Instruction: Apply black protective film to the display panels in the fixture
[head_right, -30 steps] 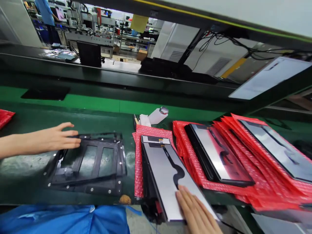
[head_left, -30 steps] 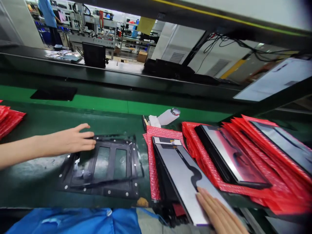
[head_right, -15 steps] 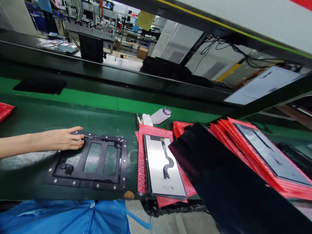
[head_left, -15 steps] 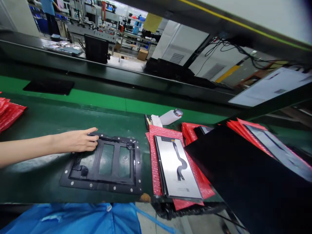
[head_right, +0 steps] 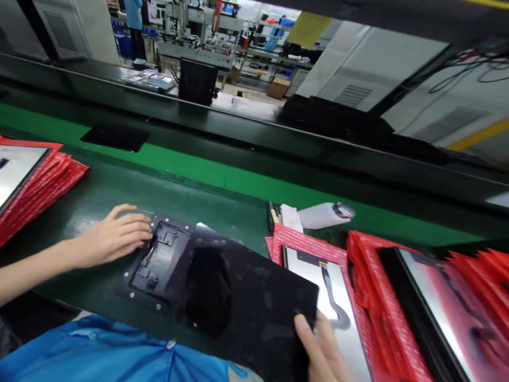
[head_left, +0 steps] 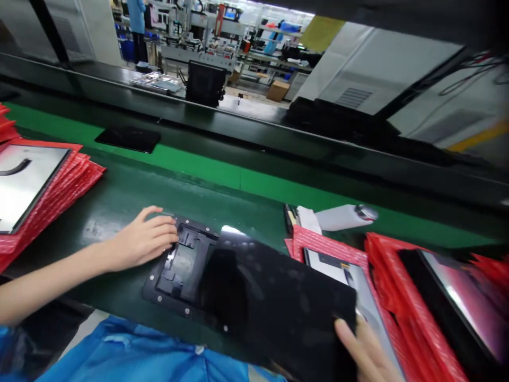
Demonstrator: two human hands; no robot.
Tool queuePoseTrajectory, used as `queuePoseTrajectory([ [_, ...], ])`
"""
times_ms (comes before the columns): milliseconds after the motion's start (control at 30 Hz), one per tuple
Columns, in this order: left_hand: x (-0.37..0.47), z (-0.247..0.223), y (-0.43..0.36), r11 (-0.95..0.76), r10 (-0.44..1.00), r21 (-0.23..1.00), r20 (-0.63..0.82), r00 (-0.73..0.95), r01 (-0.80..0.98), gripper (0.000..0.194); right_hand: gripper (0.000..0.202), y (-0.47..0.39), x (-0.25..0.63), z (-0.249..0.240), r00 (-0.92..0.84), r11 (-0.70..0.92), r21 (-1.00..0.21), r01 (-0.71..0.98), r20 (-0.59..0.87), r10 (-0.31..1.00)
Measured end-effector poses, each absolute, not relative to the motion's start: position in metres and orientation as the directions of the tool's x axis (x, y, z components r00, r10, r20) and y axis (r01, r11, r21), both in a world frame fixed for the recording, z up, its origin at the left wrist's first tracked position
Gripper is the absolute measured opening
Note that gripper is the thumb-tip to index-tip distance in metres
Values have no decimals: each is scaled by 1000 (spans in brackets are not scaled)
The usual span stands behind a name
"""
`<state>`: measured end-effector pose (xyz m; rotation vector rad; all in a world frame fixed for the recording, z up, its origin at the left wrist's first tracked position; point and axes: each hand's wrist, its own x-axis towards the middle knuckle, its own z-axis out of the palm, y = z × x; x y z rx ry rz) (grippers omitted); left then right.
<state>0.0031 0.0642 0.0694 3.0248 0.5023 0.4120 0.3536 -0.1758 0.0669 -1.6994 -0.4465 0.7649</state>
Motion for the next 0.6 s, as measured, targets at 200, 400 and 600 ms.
queuePoseTrajectory([
  [200, 0, 32, 35, -896, 429, 256, 295, 854, 362, 66, 88, -116, 300, 70, 627, -363, -906, -220, -416, 659],
  [400, -3, 15, 39, -880, 454, 295, 287, 843, 374, 70, 88, -99, 292, 67, 630, -409, -885, -221, -449, 633],
  [600, -4, 9, 41, -865, 471, 340, 294, 832, 369, 68, 89, -95, 296, 60, 622, -424, -879, -217, -459, 634],
])
